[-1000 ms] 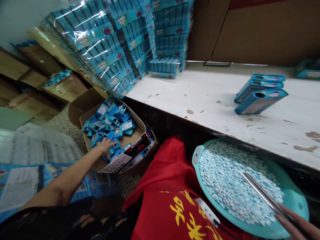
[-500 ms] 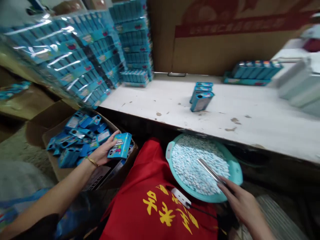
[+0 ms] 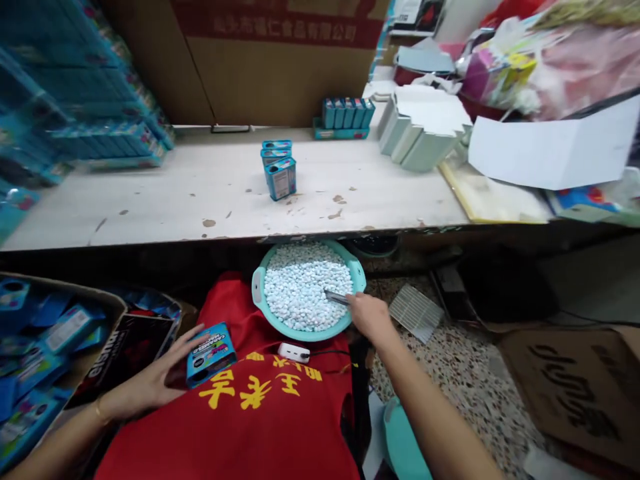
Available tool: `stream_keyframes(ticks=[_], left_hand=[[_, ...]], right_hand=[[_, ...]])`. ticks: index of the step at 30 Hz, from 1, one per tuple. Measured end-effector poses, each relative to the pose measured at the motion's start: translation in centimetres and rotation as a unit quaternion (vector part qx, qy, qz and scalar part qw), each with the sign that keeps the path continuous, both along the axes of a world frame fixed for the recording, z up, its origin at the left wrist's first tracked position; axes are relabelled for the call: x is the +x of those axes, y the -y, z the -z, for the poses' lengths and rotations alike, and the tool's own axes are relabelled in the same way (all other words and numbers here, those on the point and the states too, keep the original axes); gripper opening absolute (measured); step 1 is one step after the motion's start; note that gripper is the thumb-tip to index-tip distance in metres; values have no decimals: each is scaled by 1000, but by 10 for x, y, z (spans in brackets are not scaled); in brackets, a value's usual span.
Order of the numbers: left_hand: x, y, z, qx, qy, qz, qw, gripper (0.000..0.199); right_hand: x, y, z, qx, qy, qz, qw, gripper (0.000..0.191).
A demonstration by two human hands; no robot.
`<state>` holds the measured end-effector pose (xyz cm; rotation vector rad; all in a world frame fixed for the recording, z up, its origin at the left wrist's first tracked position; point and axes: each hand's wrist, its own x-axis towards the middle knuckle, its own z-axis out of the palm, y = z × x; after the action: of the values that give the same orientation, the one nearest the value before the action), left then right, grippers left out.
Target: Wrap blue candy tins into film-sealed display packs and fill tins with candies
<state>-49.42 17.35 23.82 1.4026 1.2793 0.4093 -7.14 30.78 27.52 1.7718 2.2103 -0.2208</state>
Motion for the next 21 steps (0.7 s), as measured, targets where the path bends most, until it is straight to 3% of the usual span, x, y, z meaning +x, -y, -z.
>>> stream_keyframes(ticks=[2,6,11,13,15,18,21], left_hand=[[-2,-5,2,53,-51,57,996,81],[6,-22,9,135,-144,127,972,73],[25,-40,16,195,-93,150,965,64],[27,-44,19,181,-69,94,977,57],[26,-49,24,138,-50,-28,989,48],[26,-58,25,70,17,-209,975,48],[42,-78,13,77,84,-227,967,48]], right_hand=[[-19,-10,22,-9,-69,36,997,31],[-48,-29,61,-10,-167,82,982,32],[-41,-34,75,-4,-246,89,965,34],[-35,-33,74,-2,-283,86,955,35],[-30,-33,69,2,-313,80,946,36],[-26,-35,55,2,-355,68,932,34],[-25,-36,31,-6,-406,54,912,33]])
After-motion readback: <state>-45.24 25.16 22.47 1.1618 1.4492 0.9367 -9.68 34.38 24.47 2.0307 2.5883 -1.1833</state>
